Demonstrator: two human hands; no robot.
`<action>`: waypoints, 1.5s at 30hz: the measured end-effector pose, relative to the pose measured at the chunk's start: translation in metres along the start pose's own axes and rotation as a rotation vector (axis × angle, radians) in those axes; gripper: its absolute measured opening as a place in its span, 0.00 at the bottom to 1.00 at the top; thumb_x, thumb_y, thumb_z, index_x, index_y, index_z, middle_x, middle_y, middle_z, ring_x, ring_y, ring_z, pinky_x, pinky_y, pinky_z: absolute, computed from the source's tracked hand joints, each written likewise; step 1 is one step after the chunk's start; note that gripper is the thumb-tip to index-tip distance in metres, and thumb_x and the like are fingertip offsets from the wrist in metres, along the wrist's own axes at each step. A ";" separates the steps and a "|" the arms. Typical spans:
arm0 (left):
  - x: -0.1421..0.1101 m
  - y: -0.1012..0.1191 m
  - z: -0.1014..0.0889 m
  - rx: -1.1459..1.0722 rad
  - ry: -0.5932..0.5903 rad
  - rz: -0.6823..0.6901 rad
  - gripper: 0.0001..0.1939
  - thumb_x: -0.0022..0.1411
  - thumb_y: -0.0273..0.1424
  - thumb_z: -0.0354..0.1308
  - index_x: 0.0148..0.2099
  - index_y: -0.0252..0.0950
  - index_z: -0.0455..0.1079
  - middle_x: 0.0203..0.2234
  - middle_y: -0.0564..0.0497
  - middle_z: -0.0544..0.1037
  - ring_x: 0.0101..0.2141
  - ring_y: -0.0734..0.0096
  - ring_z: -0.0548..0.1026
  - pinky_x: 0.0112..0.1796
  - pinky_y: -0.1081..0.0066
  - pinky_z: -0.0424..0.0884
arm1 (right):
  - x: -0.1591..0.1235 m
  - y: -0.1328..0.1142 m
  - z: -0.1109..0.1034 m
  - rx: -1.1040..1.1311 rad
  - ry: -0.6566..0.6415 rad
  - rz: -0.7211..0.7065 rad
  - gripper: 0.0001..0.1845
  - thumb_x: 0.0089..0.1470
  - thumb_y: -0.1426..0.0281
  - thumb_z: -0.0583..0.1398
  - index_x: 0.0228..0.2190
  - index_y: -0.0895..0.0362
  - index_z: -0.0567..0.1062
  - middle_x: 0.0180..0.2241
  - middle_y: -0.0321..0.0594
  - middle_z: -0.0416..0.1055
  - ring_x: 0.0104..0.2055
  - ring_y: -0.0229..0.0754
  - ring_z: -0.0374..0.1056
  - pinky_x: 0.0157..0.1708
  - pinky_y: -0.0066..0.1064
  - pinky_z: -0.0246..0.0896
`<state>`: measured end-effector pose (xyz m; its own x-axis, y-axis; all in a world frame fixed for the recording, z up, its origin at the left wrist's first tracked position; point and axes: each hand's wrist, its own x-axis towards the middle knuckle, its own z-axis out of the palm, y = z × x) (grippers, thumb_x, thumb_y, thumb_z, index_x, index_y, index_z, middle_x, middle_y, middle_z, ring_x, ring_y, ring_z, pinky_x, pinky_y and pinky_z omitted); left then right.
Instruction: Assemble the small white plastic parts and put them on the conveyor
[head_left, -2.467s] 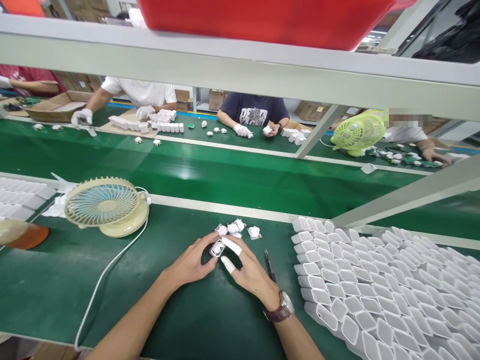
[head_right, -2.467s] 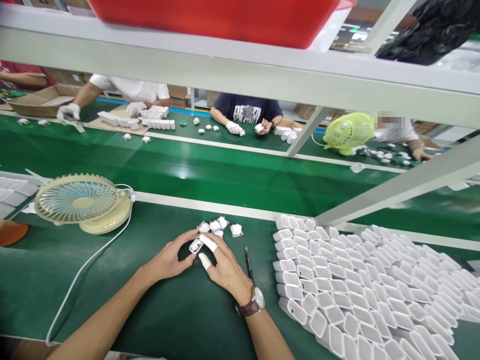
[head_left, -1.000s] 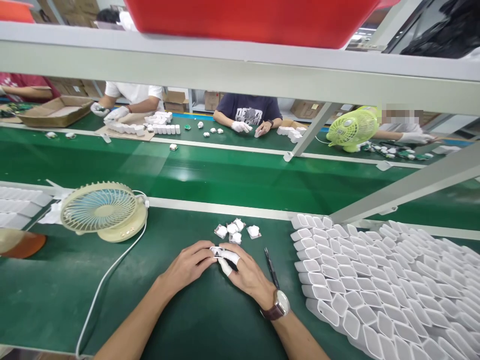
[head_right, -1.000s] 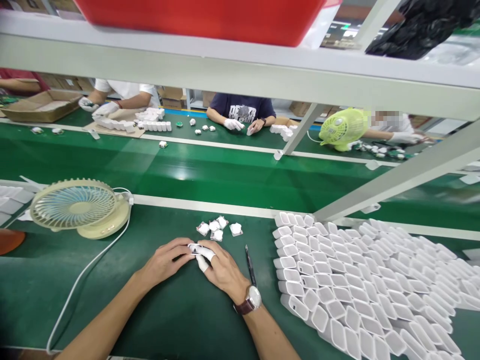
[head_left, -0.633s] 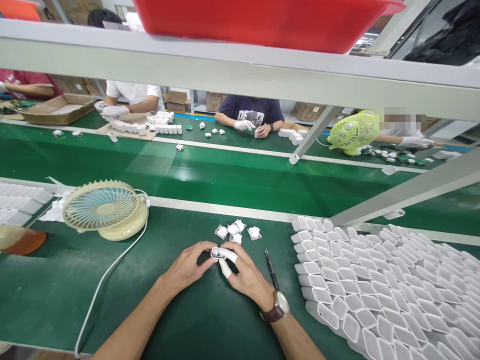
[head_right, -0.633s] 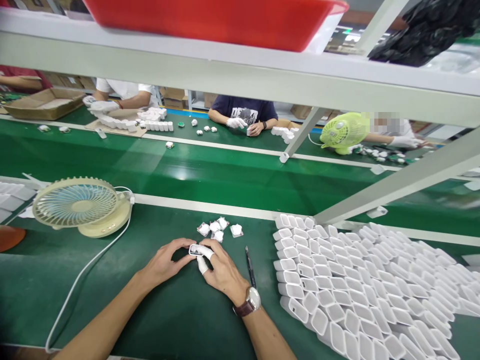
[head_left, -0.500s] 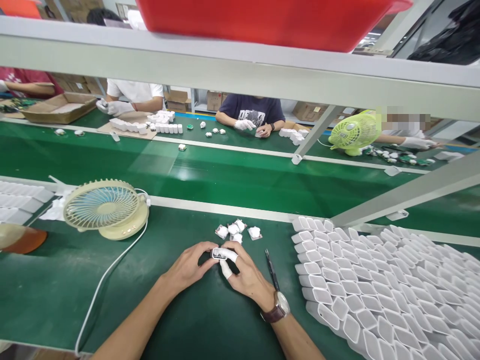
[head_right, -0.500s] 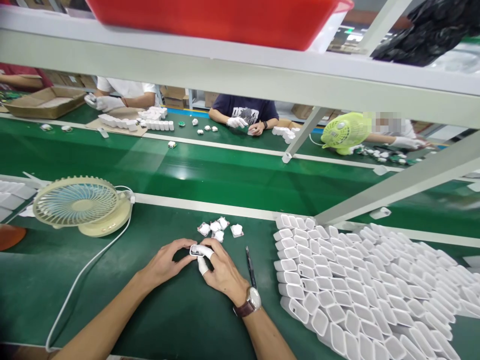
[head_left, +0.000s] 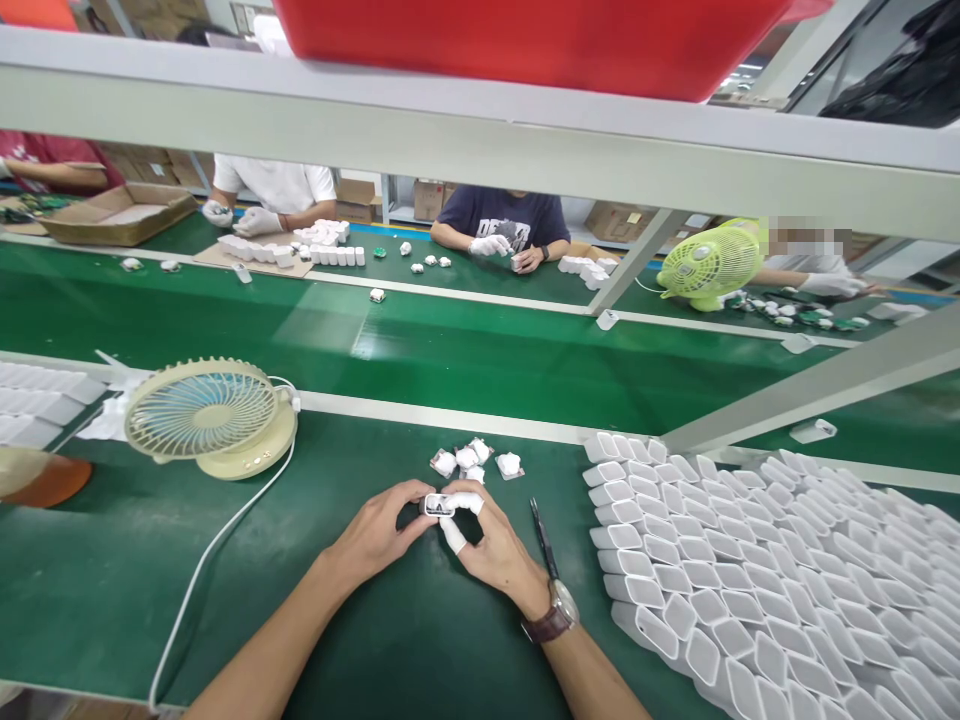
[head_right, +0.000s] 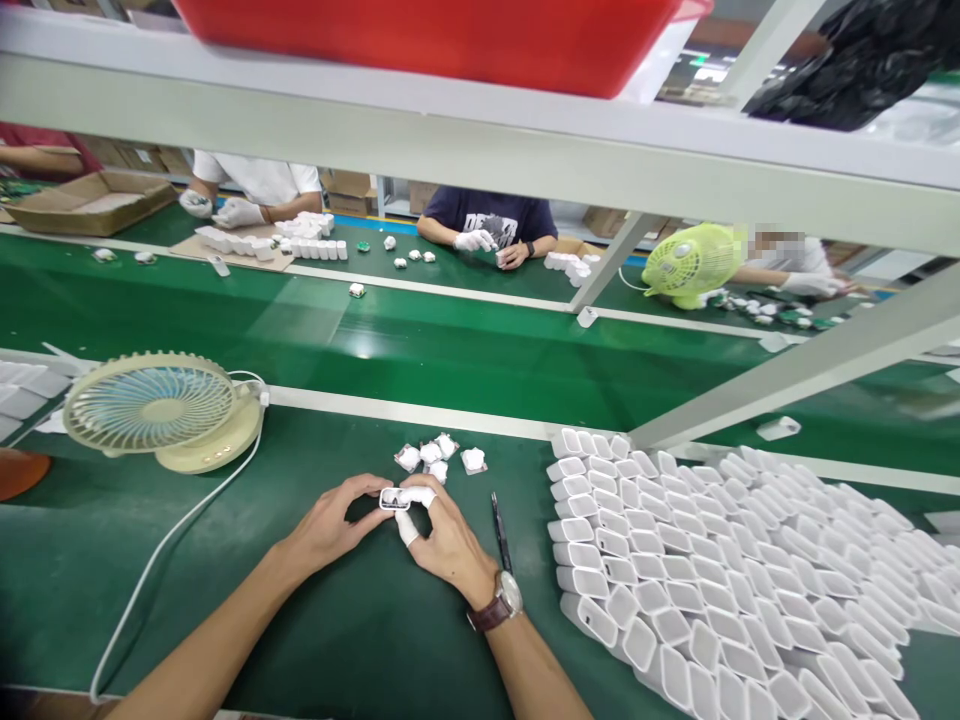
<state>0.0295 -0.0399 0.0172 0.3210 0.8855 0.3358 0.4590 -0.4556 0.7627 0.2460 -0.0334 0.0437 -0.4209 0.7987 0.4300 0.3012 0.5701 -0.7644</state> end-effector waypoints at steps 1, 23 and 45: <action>0.000 0.000 0.000 0.005 0.007 0.002 0.12 0.73 0.37 0.57 0.56 0.42 0.68 0.47 0.49 0.83 0.46 0.63 0.83 0.47 0.65 0.81 | 0.000 0.001 0.000 -0.001 -0.003 0.001 0.13 0.65 0.76 0.59 0.49 0.51 0.70 0.49 0.45 0.72 0.51 0.46 0.73 0.55 0.42 0.71; -0.001 -0.005 0.002 0.090 0.053 0.065 0.13 0.74 0.37 0.56 0.57 0.42 0.67 0.47 0.49 0.83 0.45 0.64 0.84 0.45 0.66 0.82 | -0.004 0.005 -0.002 -0.068 -0.033 0.016 0.16 0.67 0.72 0.59 0.54 0.50 0.70 0.52 0.47 0.74 0.56 0.48 0.73 0.58 0.44 0.71; 0.000 -0.006 0.002 0.105 0.071 0.064 0.13 0.74 0.36 0.56 0.57 0.42 0.67 0.47 0.48 0.83 0.45 0.63 0.84 0.45 0.65 0.83 | -0.004 0.004 -0.002 0.008 0.001 0.038 0.13 0.66 0.73 0.60 0.51 0.50 0.73 0.54 0.45 0.74 0.56 0.47 0.74 0.58 0.43 0.70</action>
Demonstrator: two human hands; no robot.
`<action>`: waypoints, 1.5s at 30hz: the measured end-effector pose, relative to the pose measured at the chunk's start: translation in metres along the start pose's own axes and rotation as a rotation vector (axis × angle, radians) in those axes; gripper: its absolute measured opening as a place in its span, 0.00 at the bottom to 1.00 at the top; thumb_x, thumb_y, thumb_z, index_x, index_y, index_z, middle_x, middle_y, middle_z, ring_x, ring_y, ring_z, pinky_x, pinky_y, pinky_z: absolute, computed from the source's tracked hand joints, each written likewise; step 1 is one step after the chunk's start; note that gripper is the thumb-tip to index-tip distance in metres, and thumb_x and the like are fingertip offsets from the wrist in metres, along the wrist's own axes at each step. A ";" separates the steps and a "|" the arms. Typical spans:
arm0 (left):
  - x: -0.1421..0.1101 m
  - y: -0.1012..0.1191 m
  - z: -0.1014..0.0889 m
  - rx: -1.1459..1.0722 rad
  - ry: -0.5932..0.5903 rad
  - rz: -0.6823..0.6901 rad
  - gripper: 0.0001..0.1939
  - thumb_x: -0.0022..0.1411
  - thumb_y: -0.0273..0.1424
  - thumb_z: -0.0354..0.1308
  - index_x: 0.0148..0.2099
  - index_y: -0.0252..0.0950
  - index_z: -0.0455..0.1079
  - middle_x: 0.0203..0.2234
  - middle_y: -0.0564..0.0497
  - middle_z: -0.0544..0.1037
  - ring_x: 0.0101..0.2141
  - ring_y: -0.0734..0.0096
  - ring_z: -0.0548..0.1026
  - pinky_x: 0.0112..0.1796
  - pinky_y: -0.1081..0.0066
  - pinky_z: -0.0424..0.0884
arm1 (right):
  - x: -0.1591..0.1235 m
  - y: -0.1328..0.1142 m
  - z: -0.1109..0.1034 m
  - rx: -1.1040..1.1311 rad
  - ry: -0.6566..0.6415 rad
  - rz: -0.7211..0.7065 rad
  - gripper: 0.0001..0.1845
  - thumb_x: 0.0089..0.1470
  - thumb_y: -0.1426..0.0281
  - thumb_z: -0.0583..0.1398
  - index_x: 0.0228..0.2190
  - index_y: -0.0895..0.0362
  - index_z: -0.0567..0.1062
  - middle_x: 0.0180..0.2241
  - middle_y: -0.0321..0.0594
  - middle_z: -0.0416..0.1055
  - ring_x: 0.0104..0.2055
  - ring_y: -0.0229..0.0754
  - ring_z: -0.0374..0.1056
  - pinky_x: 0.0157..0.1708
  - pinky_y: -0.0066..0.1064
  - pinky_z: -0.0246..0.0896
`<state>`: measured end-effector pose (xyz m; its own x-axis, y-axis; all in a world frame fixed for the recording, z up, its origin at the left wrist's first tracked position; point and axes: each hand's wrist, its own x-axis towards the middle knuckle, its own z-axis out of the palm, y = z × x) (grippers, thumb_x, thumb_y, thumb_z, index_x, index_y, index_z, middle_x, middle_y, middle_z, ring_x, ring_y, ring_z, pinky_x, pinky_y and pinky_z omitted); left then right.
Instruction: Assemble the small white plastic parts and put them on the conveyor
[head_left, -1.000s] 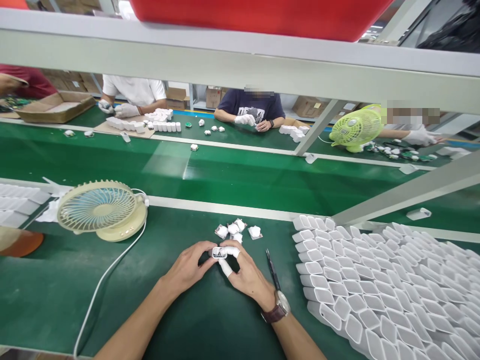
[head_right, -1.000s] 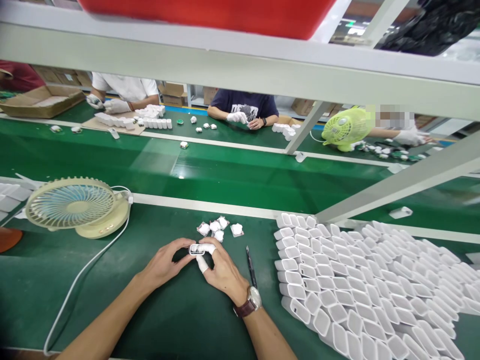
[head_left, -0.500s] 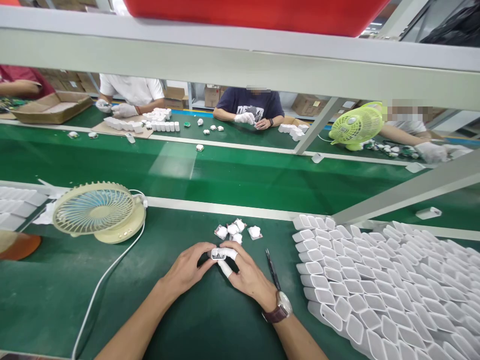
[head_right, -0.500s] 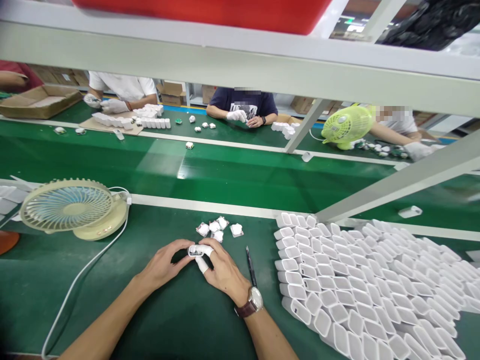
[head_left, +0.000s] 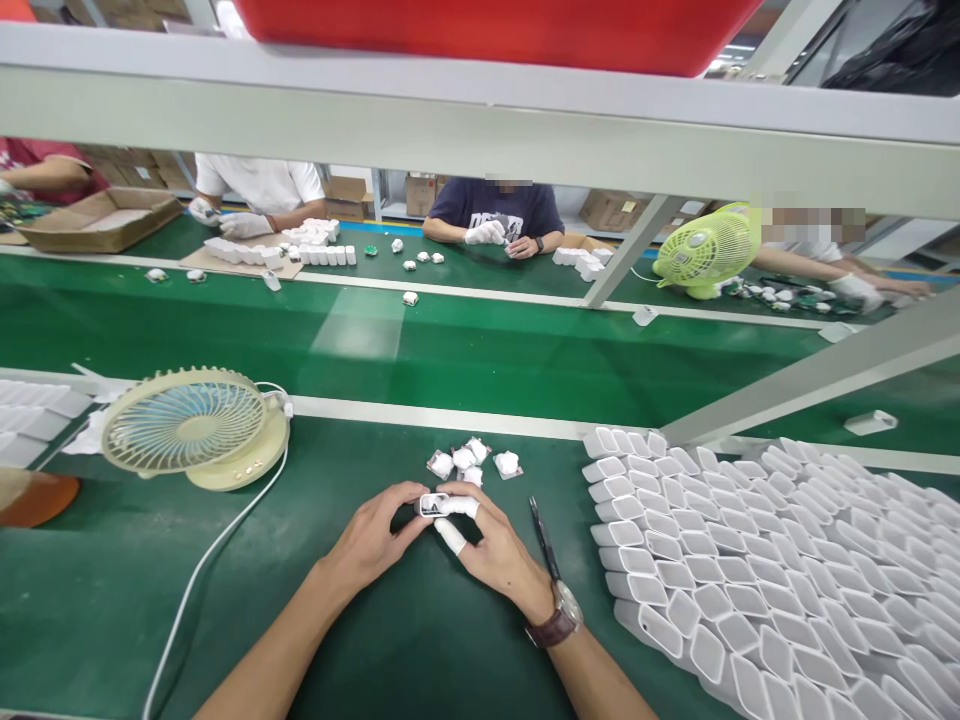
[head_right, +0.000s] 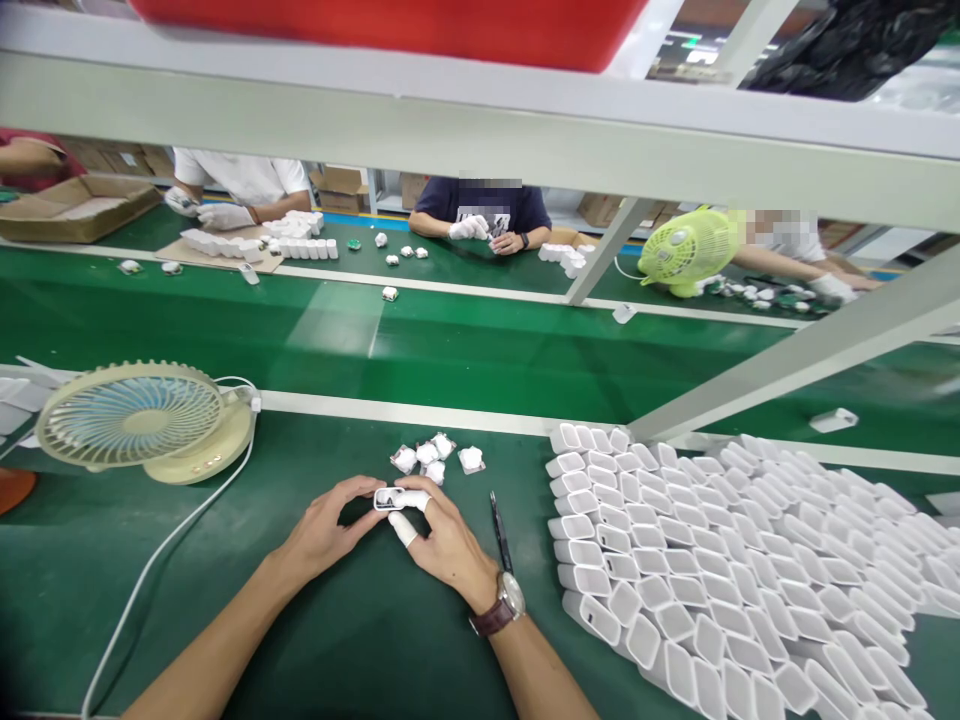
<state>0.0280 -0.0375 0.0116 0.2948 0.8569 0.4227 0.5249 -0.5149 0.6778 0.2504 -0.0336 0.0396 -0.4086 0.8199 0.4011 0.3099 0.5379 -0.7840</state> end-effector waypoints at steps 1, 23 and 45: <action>0.000 0.000 0.000 0.004 -0.001 0.011 0.13 0.74 0.36 0.56 0.57 0.42 0.67 0.47 0.48 0.83 0.45 0.63 0.84 0.45 0.65 0.82 | 0.000 0.000 0.000 -0.004 -0.004 0.000 0.13 0.66 0.73 0.60 0.51 0.50 0.73 0.54 0.46 0.74 0.57 0.47 0.73 0.59 0.43 0.70; 0.003 0.003 -0.002 0.032 0.023 0.067 0.13 0.74 0.35 0.56 0.58 0.41 0.66 0.47 0.47 0.83 0.46 0.61 0.84 0.47 0.63 0.82 | -0.001 0.001 -0.002 -0.123 0.024 -0.018 0.19 0.66 0.71 0.61 0.56 0.51 0.70 0.53 0.47 0.75 0.55 0.50 0.75 0.56 0.45 0.73; 0.000 0.009 0.002 -0.028 0.004 -0.061 0.11 0.72 0.33 0.58 0.55 0.42 0.70 0.45 0.49 0.83 0.42 0.64 0.83 0.44 0.66 0.82 | 0.000 0.002 -0.001 -0.099 -0.034 -0.090 0.19 0.68 0.73 0.58 0.58 0.47 0.73 0.56 0.46 0.73 0.59 0.49 0.72 0.59 0.44 0.71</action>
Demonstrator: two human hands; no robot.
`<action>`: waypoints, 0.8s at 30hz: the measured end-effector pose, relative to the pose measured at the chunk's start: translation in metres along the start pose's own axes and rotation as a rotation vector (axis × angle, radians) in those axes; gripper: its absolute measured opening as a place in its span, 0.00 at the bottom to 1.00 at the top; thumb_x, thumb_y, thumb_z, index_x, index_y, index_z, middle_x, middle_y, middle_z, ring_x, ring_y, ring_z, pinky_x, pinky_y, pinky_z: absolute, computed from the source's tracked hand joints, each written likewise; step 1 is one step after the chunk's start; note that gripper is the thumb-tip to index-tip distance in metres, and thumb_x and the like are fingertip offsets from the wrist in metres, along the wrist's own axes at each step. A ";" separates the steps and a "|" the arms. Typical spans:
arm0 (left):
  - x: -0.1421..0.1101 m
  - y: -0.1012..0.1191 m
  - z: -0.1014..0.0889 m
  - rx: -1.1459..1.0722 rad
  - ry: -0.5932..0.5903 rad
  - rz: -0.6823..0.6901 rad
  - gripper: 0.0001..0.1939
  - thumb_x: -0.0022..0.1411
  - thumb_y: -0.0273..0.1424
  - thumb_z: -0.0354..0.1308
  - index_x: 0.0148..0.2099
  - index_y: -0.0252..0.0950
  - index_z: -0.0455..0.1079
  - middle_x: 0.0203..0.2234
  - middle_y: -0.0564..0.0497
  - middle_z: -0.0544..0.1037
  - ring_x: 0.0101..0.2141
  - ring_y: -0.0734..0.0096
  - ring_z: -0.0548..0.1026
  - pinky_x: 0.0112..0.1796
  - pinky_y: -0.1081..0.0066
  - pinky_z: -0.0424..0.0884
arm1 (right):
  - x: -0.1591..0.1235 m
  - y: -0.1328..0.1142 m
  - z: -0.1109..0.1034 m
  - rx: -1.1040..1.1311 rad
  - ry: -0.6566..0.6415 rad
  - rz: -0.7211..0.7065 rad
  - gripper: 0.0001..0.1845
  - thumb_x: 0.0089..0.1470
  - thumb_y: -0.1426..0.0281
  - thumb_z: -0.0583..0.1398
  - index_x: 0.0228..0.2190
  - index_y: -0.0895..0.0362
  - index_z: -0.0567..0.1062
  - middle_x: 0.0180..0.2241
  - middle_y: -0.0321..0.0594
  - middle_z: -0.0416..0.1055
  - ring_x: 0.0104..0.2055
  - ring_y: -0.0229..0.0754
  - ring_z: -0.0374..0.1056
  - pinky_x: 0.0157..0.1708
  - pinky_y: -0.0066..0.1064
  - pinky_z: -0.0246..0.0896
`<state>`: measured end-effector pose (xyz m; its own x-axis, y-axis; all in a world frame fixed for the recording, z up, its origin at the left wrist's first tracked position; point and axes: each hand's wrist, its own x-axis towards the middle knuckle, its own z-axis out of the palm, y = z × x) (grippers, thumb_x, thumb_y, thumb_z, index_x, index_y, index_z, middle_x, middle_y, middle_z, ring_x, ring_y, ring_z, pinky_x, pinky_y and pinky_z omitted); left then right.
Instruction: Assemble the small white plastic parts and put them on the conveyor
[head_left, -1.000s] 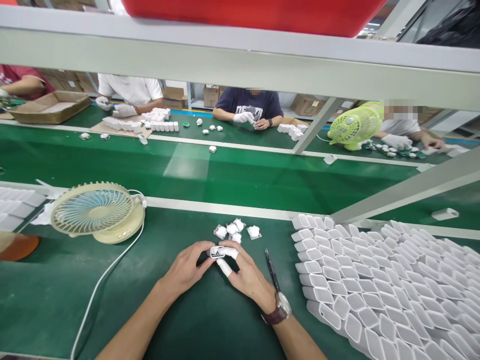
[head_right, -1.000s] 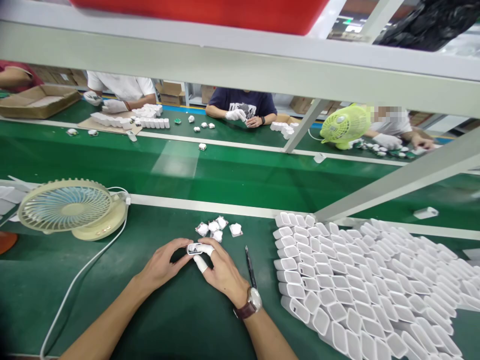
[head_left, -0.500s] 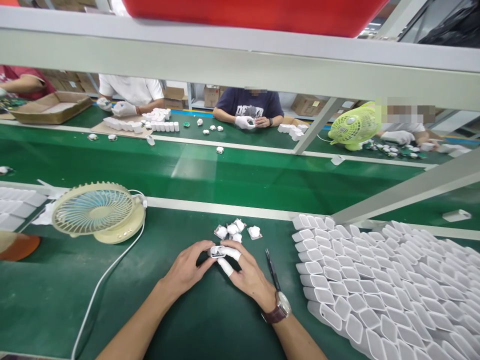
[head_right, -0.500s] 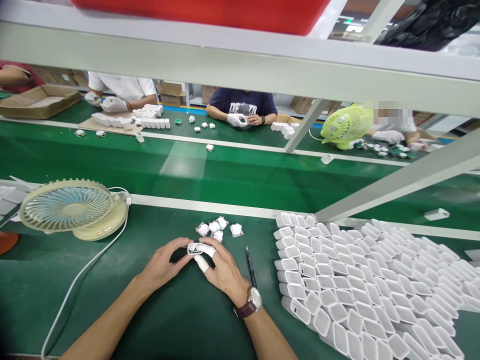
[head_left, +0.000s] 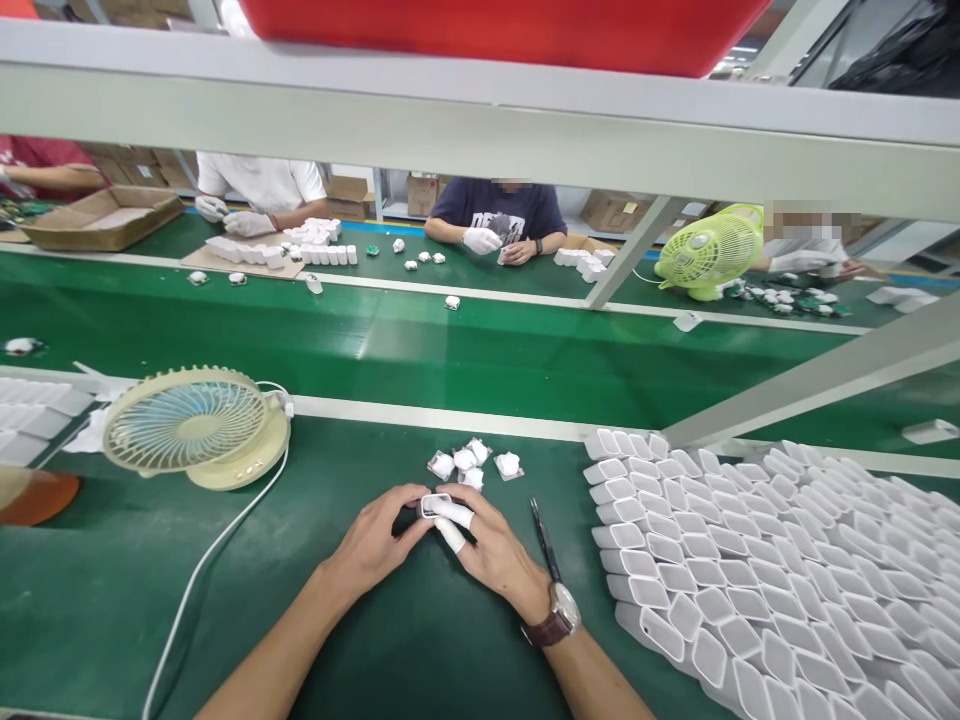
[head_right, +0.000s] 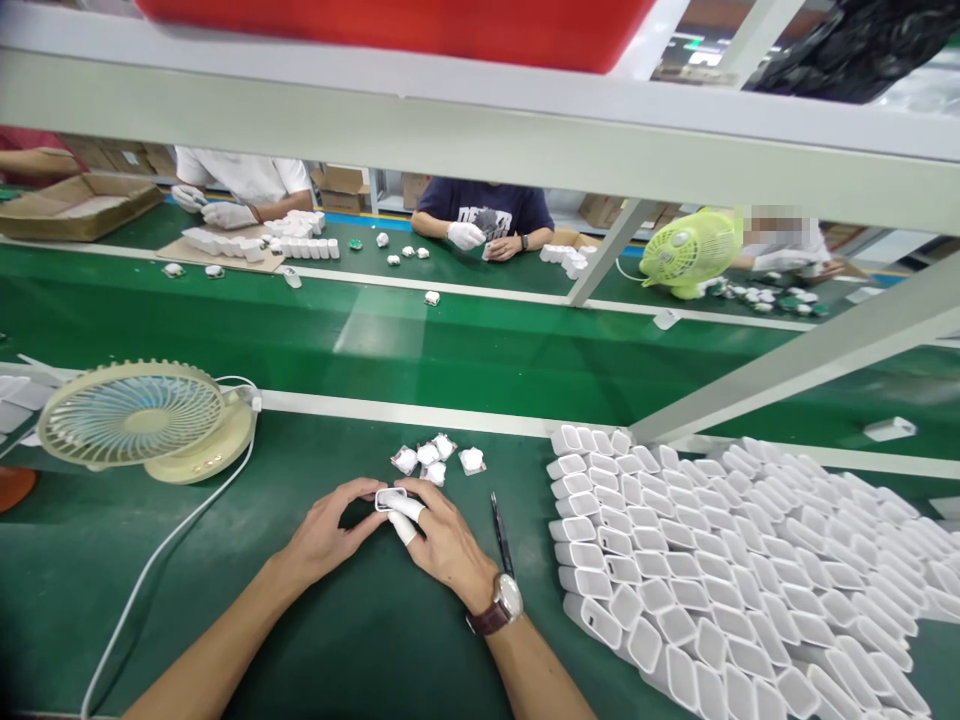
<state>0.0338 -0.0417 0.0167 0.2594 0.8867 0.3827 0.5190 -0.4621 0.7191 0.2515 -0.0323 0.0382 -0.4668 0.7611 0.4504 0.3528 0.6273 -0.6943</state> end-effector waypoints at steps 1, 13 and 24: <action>0.001 0.001 0.000 -0.007 -0.008 -0.004 0.11 0.72 0.34 0.57 0.55 0.42 0.70 0.45 0.49 0.83 0.42 0.65 0.83 0.44 0.66 0.82 | 0.001 0.000 0.000 0.020 -0.002 0.006 0.19 0.68 0.73 0.58 0.57 0.47 0.74 0.56 0.46 0.73 0.58 0.49 0.73 0.59 0.44 0.71; 0.010 0.020 -0.011 -0.352 -0.145 -0.055 0.23 0.66 0.31 0.63 0.62 0.43 0.68 0.57 0.41 0.74 0.43 0.63 0.79 0.42 0.64 0.80 | -0.002 0.010 0.023 0.549 0.192 0.298 0.12 0.67 0.60 0.61 0.48 0.50 0.77 0.47 0.44 0.78 0.47 0.47 0.79 0.50 0.39 0.78; 0.010 0.016 0.002 -0.807 0.013 -0.363 0.28 0.56 0.34 0.74 0.57 0.36 0.72 0.42 0.44 0.82 0.40 0.63 0.80 0.42 0.66 0.78 | -0.006 0.009 0.023 0.763 0.098 0.372 0.29 0.61 0.55 0.66 0.59 0.50 0.72 0.50 0.46 0.79 0.50 0.48 0.78 0.57 0.46 0.72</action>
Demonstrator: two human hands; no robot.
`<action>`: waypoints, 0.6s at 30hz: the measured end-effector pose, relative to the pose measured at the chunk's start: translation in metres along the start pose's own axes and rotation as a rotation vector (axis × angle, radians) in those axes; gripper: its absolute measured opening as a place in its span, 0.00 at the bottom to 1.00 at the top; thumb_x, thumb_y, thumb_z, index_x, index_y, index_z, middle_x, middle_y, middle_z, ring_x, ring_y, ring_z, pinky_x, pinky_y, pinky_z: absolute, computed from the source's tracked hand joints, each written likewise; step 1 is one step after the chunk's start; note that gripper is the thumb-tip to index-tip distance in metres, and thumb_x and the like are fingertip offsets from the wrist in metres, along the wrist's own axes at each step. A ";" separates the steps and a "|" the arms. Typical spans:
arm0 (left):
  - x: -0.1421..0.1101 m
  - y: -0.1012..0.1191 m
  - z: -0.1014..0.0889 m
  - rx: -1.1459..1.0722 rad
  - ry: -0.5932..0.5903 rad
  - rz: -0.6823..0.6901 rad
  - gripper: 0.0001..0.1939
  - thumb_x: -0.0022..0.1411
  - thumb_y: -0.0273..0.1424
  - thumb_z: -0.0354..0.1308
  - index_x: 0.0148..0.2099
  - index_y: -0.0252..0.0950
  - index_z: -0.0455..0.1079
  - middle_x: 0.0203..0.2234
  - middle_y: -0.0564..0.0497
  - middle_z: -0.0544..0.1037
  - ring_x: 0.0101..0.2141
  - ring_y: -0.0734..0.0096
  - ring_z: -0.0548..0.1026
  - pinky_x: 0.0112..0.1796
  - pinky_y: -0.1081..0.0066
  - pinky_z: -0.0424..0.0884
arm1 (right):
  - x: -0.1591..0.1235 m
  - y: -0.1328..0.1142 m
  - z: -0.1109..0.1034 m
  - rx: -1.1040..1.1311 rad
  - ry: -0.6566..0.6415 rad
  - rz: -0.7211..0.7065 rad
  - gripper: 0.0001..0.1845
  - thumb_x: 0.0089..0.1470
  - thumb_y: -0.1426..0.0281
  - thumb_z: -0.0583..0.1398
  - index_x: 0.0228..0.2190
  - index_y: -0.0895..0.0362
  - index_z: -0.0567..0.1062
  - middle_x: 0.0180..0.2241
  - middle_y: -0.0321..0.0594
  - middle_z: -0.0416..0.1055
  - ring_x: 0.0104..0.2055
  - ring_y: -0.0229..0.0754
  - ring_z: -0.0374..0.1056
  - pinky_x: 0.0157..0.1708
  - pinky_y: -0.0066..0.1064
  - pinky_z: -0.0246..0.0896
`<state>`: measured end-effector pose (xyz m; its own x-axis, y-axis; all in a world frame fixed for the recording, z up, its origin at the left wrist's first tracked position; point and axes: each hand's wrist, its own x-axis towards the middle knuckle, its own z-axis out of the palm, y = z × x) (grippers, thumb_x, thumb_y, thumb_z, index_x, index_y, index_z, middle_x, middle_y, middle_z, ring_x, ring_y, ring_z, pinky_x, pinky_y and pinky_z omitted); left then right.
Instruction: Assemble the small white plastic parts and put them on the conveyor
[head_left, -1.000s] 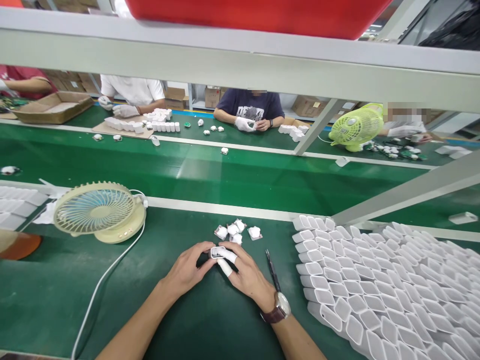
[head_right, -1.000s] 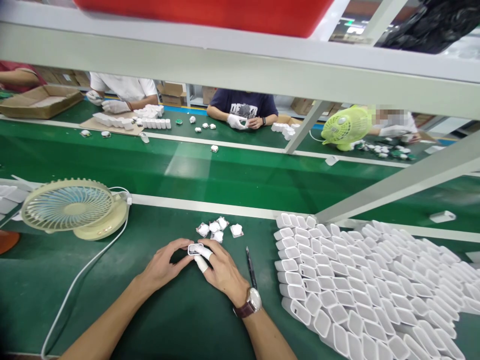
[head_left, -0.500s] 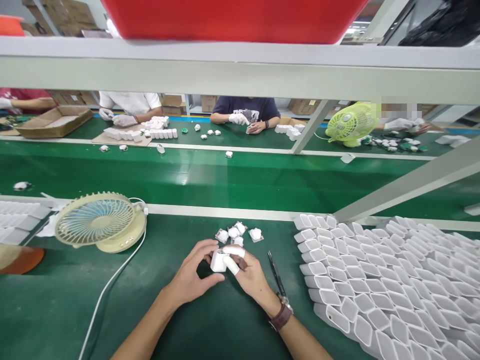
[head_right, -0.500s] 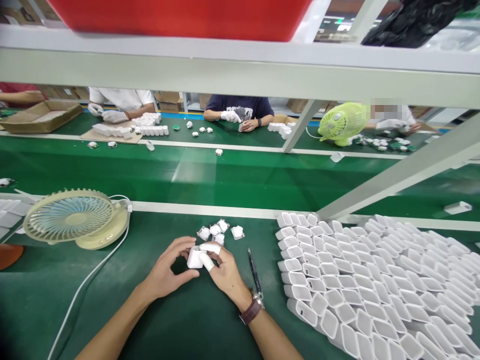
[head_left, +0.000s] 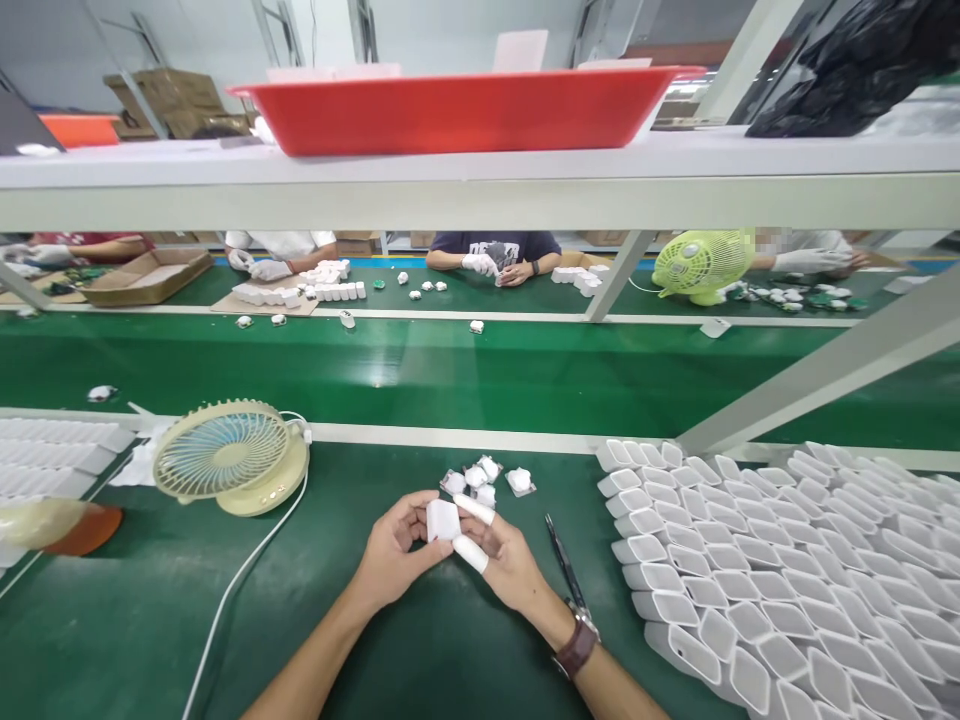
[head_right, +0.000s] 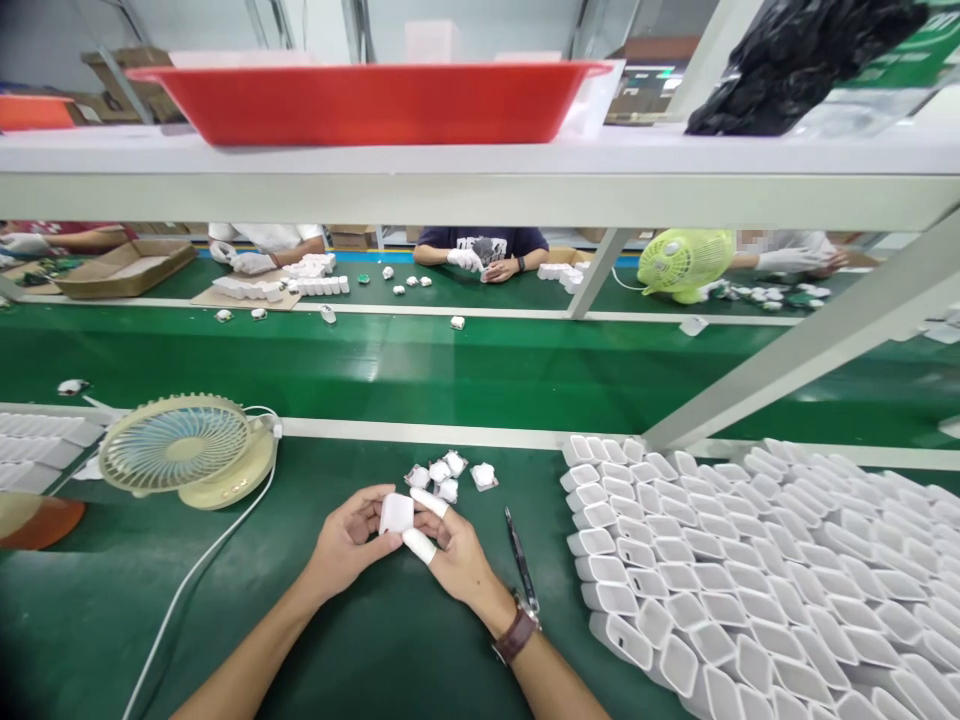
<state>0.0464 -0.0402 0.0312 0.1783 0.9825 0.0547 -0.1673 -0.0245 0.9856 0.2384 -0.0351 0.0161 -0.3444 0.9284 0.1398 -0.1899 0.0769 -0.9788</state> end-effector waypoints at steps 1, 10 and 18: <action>0.000 0.000 0.001 -0.045 -0.006 -0.021 0.29 0.55 0.34 0.75 0.57 0.35 0.72 0.41 0.44 0.82 0.40 0.63 0.80 0.42 0.66 0.78 | 0.000 0.000 0.000 -0.008 0.024 0.027 0.29 0.60 0.54 0.67 0.58 0.50 0.73 0.50 0.46 0.80 0.50 0.49 0.78 0.56 0.46 0.72; 0.001 -0.002 0.002 0.006 0.102 -0.118 0.26 0.51 0.38 0.77 0.49 0.34 0.77 0.32 0.48 0.82 0.33 0.66 0.79 0.37 0.69 0.77 | -0.001 0.006 0.003 -0.028 0.061 0.148 0.26 0.61 0.50 0.64 0.53 0.53 0.78 0.29 0.38 0.80 0.32 0.46 0.79 0.39 0.41 0.78; 0.001 0.004 -0.002 -0.035 0.049 -0.103 0.32 0.52 0.35 0.77 0.57 0.37 0.72 0.41 0.46 0.82 0.39 0.65 0.80 0.43 0.67 0.77 | -0.001 0.005 0.006 -0.046 0.086 0.083 0.28 0.59 0.51 0.66 0.56 0.51 0.75 0.48 0.45 0.81 0.48 0.50 0.79 0.52 0.47 0.75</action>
<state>0.0445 -0.0388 0.0350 0.1485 0.9873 -0.0556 -0.1840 0.0828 0.9794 0.2322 -0.0375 0.0121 -0.2770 0.9597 0.0467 -0.1212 0.0133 -0.9925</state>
